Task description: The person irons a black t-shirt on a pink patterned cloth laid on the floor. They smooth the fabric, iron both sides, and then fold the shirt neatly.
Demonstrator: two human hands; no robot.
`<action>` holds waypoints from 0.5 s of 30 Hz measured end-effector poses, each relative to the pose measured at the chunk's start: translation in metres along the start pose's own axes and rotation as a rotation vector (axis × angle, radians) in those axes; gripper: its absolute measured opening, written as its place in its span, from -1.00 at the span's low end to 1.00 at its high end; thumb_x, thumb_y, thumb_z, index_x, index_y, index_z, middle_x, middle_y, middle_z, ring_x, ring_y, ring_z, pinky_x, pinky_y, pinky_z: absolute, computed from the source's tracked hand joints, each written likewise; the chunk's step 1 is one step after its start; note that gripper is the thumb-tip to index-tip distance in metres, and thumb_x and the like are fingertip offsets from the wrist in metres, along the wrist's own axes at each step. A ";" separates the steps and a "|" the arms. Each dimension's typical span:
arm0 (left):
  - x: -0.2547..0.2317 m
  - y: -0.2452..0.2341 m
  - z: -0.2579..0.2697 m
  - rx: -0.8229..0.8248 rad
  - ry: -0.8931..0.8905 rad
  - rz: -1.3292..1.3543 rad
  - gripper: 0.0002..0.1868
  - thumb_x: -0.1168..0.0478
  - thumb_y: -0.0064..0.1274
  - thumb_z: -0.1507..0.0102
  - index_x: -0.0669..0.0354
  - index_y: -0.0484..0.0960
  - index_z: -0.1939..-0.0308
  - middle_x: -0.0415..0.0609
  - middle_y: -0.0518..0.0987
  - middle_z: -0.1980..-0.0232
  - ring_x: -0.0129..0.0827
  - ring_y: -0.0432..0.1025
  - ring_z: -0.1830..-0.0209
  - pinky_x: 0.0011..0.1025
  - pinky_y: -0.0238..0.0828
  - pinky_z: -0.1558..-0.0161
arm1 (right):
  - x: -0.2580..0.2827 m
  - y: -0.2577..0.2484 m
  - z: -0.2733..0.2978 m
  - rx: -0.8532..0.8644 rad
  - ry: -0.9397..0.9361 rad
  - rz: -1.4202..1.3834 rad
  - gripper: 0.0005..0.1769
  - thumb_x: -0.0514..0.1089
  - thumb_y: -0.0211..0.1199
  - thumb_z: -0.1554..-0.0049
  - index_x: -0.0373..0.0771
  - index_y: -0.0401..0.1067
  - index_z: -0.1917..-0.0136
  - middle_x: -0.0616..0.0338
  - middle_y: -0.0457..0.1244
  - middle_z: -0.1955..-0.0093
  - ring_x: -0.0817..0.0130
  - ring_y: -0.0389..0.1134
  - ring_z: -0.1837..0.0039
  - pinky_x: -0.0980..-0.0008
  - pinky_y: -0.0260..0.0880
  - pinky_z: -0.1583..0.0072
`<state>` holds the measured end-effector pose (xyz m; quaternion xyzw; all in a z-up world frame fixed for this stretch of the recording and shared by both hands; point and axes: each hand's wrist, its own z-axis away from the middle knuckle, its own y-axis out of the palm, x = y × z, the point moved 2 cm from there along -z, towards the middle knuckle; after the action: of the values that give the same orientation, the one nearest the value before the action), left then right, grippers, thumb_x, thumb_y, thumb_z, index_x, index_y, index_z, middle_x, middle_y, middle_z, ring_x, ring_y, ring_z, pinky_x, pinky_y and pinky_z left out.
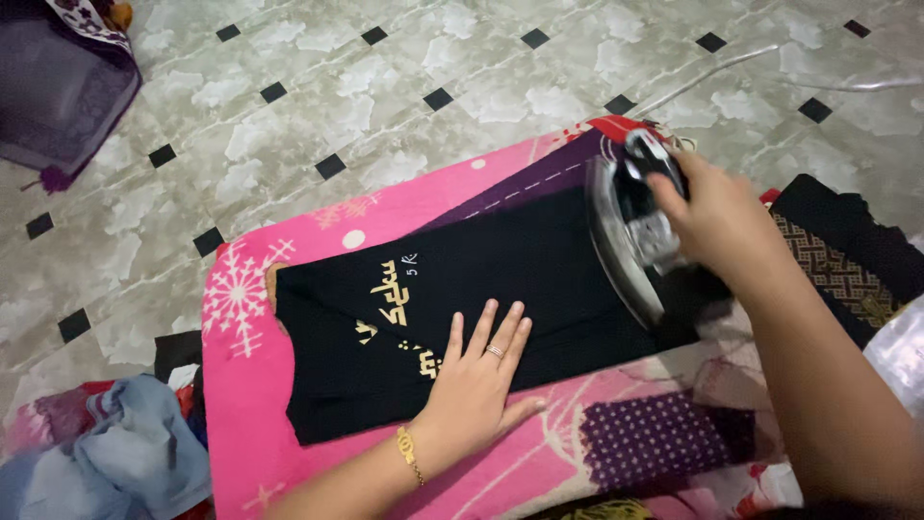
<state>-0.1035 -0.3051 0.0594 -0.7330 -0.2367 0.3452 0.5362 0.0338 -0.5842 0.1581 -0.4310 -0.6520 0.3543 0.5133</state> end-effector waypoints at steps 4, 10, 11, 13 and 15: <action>-0.008 0.000 -0.003 0.000 -0.053 -0.028 -0.01 -0.30 -0.03 -0.25 0.44 0.15 -0.48 0.30 0.06 -0.59 0.26 -0.13 -0.59 0.36 -0.29 -0.40 | -0.009 0.007 -0.023 0.132 0.209 -0.155 -0.49 0.07 0.11 -0.30 -0.31 0.38 -0.35 -0.29 0.37 0.22 -0.10 0.44 0.22 0.01 0.42 0.10; -0.023 0.007 -0.016 -0.046 -0.100 -0.002 -0.08 -0.16 0.01 -0.26 0.47 0.17 -0.47 0.34 0.07 -0.58 0.30 -0.09 -0.58 0.37 -0.26 -0.40 | -0.011 -0.026 0.048 0.251 0.330 -0.058 -0.43 0.09 0.10 -0.30 -0.24 0.31 -0.46 -0.25 0.36 0.32 -0.08 0.45 0.31 0.05 0.42 0.14; -0.025 0.009 -0.020 -0.048 -0.093 0.004 -0.09 -0.14 0.02 -0.25 0.47 0.18 -0.47 0.34 0.08 -0.59 0.29 -0.08 -0.58 0.35 -0.25 -0.41 | -0.014 -0.032 0.061 0.277 0.354 -0.016 -0.42 0.09 0.10 -0.31 -0.22 0.29 -0.50 -0.24 0.37 0.34 -0.04 0.46 0.31 0.08 0.42 0.14; -0.030 0.015 -0.030 -0.048 -0.082 0.012 -0.09 -0.12 0.03 -0.25 0.48 0.18 -0.48 0.35 0.08 -0.59 0.30 -0.07 -0.59 0.31 -0.22 -0.44 | -0.023 -0.039 0.072 0.303 0.408 -0.034 -0.39 0.10 0.15 -0.30 -0.16 0.28 -0.53 -0.21 0.38 0.36 0.02 0.46 0.32 0.11 0.43 0.16; -0.037 0.022 -0.043 -0.044 -0.072 0.015 -0.10 -0.11 0.04 -0.25 0.49 0.18 -0.48 0.36 0.08 -0.59 0.31 -0.07 -0.59 0.26 -0.19 -0.45 | -0.036 -0.043 0.075 0.301 0.467 -0.152 -0.37 0.13 0.23 -0.25 -0.08 0.29 -0.51 -0.16 0.38 0.36 0.08 0.46 0.33 0.09 0.44 0.21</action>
<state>-0.0956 -0.3654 0.0561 -0.7336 -0.2576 0.3700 0.5084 -0.0445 -0.6349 0.1673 -0.3697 -0.4868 0.2986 0.7329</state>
